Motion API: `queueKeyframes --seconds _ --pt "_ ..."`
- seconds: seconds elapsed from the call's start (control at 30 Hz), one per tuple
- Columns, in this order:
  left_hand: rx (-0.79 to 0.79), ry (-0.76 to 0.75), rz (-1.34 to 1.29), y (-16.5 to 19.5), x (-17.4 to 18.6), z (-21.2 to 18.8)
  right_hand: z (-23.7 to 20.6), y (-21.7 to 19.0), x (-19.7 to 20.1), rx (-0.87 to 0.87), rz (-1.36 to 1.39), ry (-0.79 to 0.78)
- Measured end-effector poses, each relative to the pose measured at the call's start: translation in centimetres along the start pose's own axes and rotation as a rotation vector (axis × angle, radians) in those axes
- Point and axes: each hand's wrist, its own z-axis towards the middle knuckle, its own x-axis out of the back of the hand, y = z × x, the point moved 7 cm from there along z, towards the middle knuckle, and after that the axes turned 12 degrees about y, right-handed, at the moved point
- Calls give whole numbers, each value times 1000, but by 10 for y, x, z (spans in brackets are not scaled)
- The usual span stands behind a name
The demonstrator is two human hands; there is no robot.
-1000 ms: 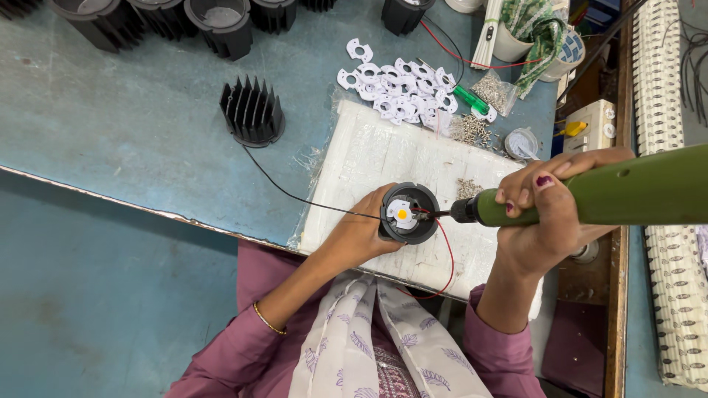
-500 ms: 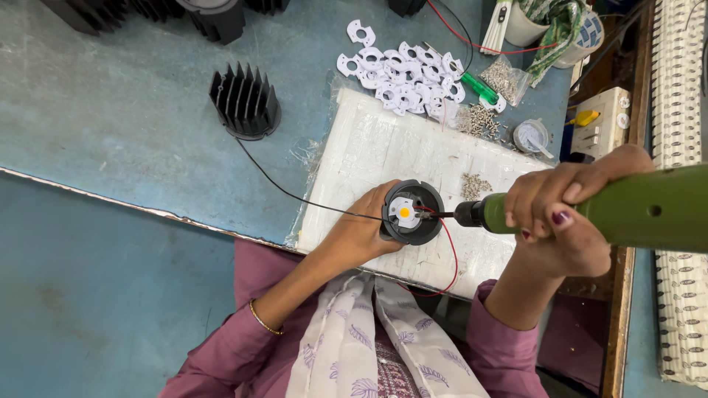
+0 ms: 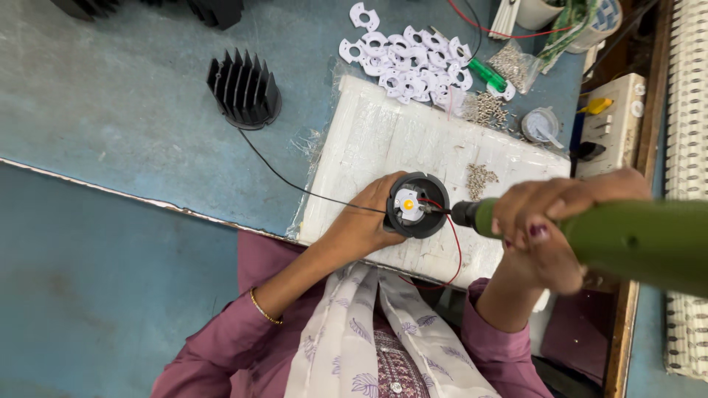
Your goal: The person assembles LED light fixtures at a workbench. They thread red and black wires through black finned housings, place a round LED chip and white mounting plate into each housing, route the wires, and use a corded electric screwdriver to drive screws. They set finished housings aside and pick up the next housing and wires.
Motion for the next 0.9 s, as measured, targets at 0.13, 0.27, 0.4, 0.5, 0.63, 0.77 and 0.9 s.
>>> queueKeyframes --seconds 0.13,0.27,0.4,0.5,0.63,0.77,0.9 --pt "14 1 -6 17 6 -14 5 -17 -6 44 -59 123" --pt "-116 9 -25 37 13 -23 23 -43 10 -72 116 203" --pt "5 -81 -65 31 10 -28 38 -87 52 -91 143 351" --pt "22 -29 -55 31 10 -30 27 -115 85 20 -251 554" --pt "136 65 -133 25 6 -22 -49 -130 67 400 -1008 821" --pt "198 128 -211 17 -1 -12 -108 -31 2 -359 -878 188" --pt "-98 75 -212 27 3 -16 -129 35 -9 -757 -803 428"
